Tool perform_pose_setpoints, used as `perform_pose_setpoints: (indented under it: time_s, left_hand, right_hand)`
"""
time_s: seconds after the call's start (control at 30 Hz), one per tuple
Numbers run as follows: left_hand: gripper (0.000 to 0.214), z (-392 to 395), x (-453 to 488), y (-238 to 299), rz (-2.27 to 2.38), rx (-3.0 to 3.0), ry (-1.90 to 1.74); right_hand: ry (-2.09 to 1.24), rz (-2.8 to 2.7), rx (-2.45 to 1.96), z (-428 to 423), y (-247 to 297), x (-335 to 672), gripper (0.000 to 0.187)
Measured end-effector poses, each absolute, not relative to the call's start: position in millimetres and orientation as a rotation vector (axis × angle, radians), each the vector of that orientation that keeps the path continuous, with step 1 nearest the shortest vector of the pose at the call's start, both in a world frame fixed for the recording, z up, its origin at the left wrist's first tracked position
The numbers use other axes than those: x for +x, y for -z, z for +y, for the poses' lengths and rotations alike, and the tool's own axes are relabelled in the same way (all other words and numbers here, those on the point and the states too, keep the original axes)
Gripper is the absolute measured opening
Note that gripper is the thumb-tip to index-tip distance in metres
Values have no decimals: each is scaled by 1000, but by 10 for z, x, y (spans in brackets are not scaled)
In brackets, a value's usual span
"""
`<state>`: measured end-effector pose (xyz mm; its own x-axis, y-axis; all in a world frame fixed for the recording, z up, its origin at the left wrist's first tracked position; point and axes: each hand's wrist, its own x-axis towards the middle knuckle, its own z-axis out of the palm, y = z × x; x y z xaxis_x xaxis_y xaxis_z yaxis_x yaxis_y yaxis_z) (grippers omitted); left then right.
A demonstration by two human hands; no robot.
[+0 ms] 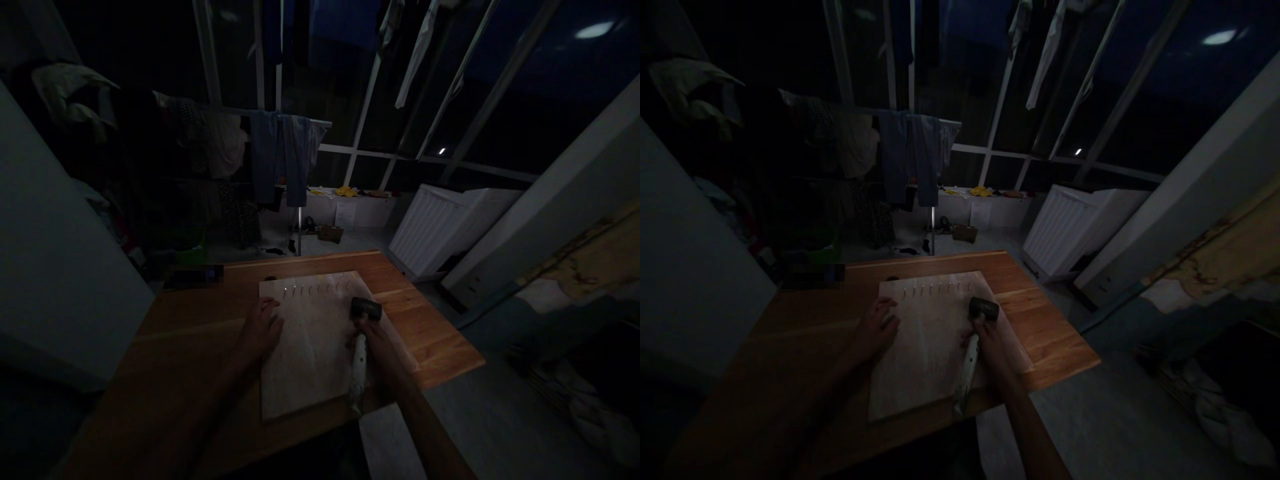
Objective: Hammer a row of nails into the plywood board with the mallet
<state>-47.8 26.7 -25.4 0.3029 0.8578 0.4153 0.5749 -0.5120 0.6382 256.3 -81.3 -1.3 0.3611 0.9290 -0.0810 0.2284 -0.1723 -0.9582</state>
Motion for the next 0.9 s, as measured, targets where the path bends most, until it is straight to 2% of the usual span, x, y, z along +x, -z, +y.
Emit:
perform_pose_setpoints:
  time_s: [0.3,0.57,0.7,0.9]
  left_hand:
    - [38,-820,-733,101,1373,2428,-581]
    - [50,-987,-649,285,1587,2219,-600]
    - [48,-951,-330,286,1525,2201,-628]
    - [51,-945,331,259,1306,2296,-603]
  right_hand:
    - [-411,-1306,-1826,-1031,74,2912,47]
    - [282,-1818,-2033,-1457,662,3133,51]
    - [362,-1837,-2122,-1427,716,3519,55]
    - [277,-1595,-2338,-1461,664,4367,60]
